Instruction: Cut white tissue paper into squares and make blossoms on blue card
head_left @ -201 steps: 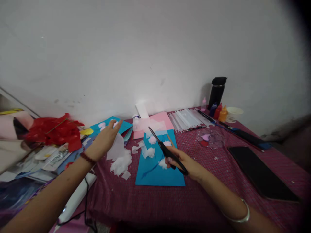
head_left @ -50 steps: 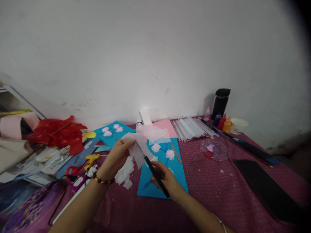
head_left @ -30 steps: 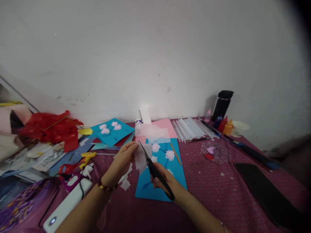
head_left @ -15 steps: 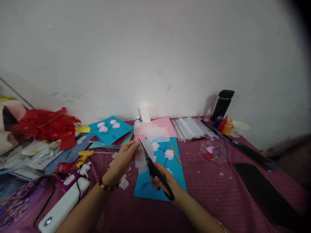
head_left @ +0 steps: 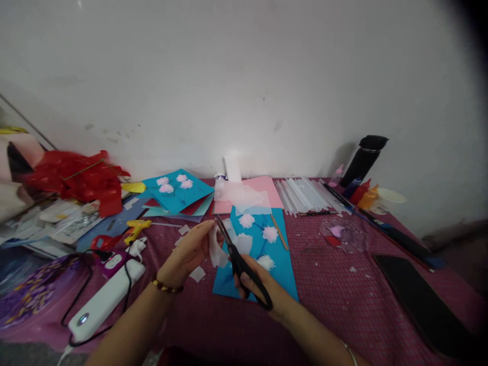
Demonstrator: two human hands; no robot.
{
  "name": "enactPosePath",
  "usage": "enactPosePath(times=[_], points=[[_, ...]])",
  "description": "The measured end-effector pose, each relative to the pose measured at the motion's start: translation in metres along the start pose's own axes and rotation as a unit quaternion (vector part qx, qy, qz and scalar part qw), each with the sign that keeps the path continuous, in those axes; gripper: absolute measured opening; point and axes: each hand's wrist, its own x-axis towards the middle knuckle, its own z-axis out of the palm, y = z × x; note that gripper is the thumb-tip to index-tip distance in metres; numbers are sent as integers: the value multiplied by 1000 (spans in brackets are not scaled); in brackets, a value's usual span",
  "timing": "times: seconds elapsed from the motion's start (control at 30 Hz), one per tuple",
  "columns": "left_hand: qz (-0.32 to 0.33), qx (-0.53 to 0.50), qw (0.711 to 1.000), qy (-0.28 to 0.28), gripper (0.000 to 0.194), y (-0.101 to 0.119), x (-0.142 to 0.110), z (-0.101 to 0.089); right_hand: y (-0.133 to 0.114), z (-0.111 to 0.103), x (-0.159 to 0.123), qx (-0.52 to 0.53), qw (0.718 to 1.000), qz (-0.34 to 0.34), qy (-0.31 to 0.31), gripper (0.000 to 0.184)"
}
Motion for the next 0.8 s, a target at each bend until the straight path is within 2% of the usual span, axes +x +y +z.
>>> enactPosePath(times=[0.17, 0.27, 0.37, 0.43, 0.5, 0.6, 0.67, 0.73, 0.8], points=[[-53, 8, 994, -93, 18, -13, -4, -24, 5, -5, 1, 35, 999, 26, 32, 41], [-80, 35, 991, -100, 19, -19, 1, -33, -3, -17, 0, 23, 998, 24, 56, 40], [-46, 92, 992, -76, 16, -22, 8, -39, -18, -33, -1, -14, 997, 13, 74, 42], [12, 190, 980, -65, 13, -23, 9, -43, -27, -44, -1, -45, 996, 16, 81, 41], [76, 333, 937, -75, 7, -25, 6, -48, -30, -53, -1, -62, 995, 24, 80, 41], [133, 529, 833, -93, 8, -35, -2, -54, -27, -61, -2, -53, 995, 26, 82, 42], [146, 612, 769, -110, 13, -43, -5, -56, -24, -63, -4, -49, 995, 26, 85, 40], [152, 652, 727, -149, 26, -50, -4, -55, -22, -63, -5, -57, 995, 28, 81, 41], [150, 657, 712, -196, 24, -53, -1, -51, -22, -62, -7, -64, 995, 32, 76, 44]])
